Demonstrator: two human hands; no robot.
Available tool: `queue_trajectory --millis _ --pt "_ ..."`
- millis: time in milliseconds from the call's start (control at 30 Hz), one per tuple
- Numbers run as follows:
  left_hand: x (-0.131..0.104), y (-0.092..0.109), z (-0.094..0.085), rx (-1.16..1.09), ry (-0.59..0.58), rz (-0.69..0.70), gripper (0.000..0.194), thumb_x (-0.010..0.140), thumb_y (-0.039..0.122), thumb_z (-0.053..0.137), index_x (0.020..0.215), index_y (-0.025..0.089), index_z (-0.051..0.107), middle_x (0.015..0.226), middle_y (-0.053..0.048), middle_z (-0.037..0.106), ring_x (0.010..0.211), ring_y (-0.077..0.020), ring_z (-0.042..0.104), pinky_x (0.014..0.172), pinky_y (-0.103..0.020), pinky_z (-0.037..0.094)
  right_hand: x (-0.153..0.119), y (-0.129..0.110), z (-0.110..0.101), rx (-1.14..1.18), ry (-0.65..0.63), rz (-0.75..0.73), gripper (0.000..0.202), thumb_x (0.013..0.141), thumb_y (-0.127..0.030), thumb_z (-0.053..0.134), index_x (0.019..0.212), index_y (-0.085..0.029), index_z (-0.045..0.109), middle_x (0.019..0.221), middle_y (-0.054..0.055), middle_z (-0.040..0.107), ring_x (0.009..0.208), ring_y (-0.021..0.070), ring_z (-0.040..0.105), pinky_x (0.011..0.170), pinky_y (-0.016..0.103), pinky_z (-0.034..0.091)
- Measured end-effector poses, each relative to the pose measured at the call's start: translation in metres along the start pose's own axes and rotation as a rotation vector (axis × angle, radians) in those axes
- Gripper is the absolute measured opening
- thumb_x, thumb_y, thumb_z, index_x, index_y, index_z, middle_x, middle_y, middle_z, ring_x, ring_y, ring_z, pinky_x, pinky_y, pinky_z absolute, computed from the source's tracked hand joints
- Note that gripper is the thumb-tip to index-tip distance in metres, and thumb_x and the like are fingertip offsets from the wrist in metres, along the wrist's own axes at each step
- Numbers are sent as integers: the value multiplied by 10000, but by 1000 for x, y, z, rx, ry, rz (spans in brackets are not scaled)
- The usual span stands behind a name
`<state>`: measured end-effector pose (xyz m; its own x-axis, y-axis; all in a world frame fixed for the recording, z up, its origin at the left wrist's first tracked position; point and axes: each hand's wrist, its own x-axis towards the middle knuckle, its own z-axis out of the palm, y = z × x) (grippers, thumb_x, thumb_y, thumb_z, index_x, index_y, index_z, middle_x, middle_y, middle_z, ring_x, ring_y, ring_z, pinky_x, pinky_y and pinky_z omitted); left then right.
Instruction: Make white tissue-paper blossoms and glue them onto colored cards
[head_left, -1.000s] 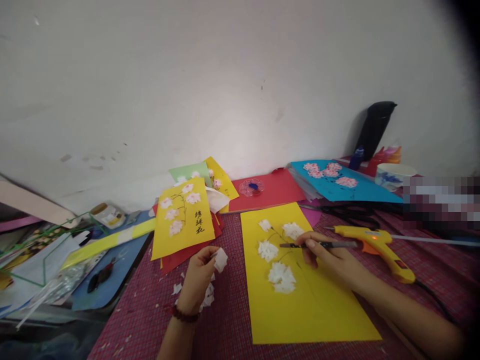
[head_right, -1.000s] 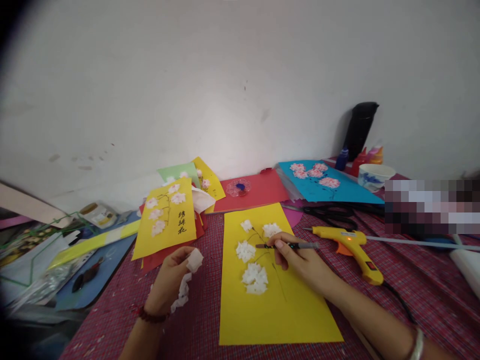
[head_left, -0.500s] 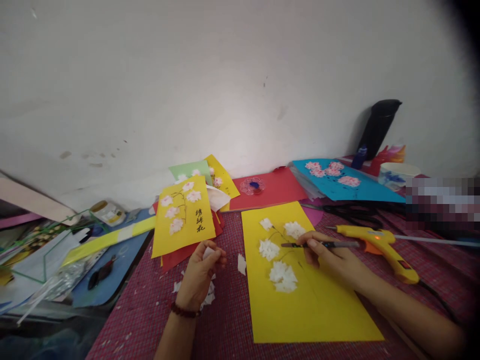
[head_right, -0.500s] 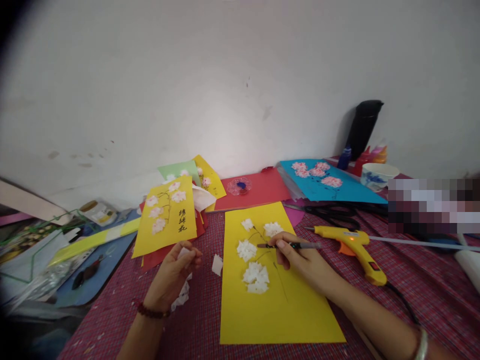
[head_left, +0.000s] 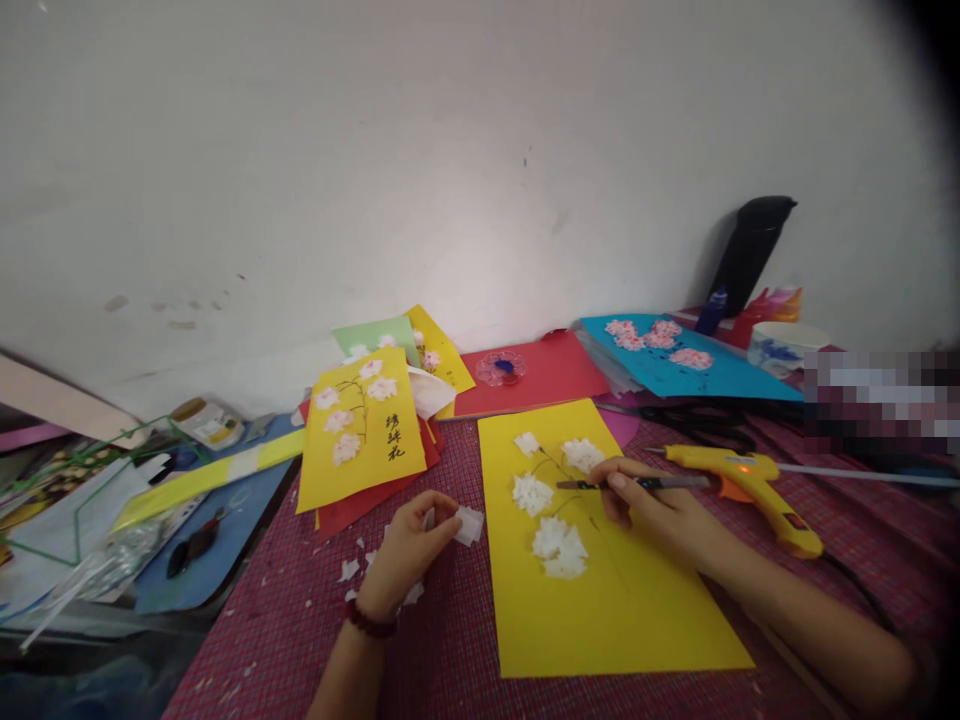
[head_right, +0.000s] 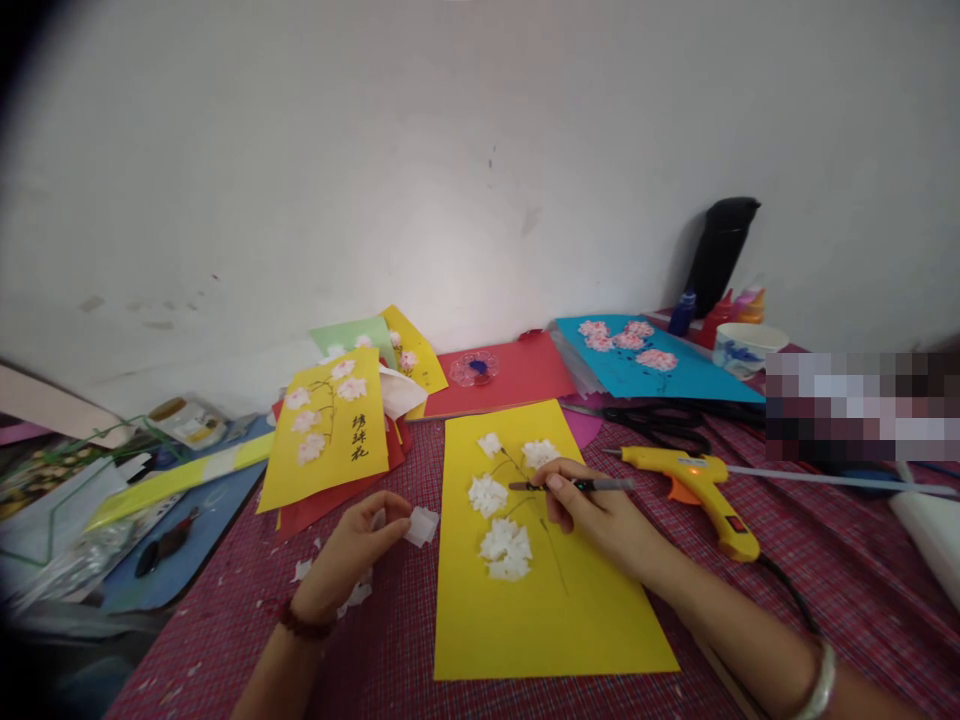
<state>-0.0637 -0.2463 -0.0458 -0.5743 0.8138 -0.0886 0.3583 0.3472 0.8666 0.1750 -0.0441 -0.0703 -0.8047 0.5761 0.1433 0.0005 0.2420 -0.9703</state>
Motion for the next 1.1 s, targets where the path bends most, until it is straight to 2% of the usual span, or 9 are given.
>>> queue_trajectory --millis 100,200,333,500,700,767,833,967,1100 --pt "-4 4 4 286 -24 58 114 710 246 588 803 186 613 635 29 556 585 -134 501 547 -229 314 0 -2 0 -4 1 -1 315 931 -455 375 949 -194 550 641 -1 539 570 139 498 540 276 395" --pt "-10 10 7 523 -48 105 182 697 221 592 872 201 634 805 -31 666 729 -194 595 645 -263 356 0 -3 0 -18 9 6 330 926 -473 376 929 -196 555 635 -1 540 563 140 500 533 275 397" --pt "-14 14 12 720 -36 115 217 741 252 571 940 199 640 900 -78 691 823 -245 619 699 -300 358 0 -5 1 1 2 2 337 920 -485 381 896 -199 558 631 -5 538 556 134 502 523 264 401" --pt "-7 7 15 754 31 138 168 815 222 467 722 195 603 762 -44 634 712 -189 588 629 -268 329 1 -7 1 14 0 -1 327 922 -473 387 869 -197 555 632 -7 532 554 128 493 518 254 394" --pt "-2 1 0 483 217 174 174 826 263 460 690 195 544 695 -11 564 656 -165 524 619 -259 343 1 -5 0 10 3 -2 348 915 -494 384 894 -194 558 639 -8 538 557 130 496 523 253 390" --pt "-3 0 -6 451 180 155 150 813 278 483 712 198 559 694 -10 572 652 -170 525 622 -267 350 1 -4 0 12 -1 1 349 917 -494 380 909 -193 556 639 -9 534 555 130 493 524 255 387" --pt "-5 1 -7 460 87 151 105 792 266 511 766 202 590 721 -12 592 667 -174 536 634 -272 359 2 -3 0 22 -3 -4 340 921 -485 378 920 -193 552 639 -11 528 554 129 489 523 256 384" --pt "-10 7 0 578 -95 220 125 752 189 533 845 211 614 823 -28 596 752 -179 555 675 -270 375 2 0 -2 28 -2 -12 329 925 -474 379 944 -189 545 643 -6 533 560 132 495 524 264 381" --pt "-13 13 10 756 -127 208 110 784 165 487 777 200 591 838 -38 570 770 -176 554 686 -271 381 2 3 -3 15 14 -15 323 929 -457 384 985 -186 552 641 -9 536 555 128 496 518 264 379"
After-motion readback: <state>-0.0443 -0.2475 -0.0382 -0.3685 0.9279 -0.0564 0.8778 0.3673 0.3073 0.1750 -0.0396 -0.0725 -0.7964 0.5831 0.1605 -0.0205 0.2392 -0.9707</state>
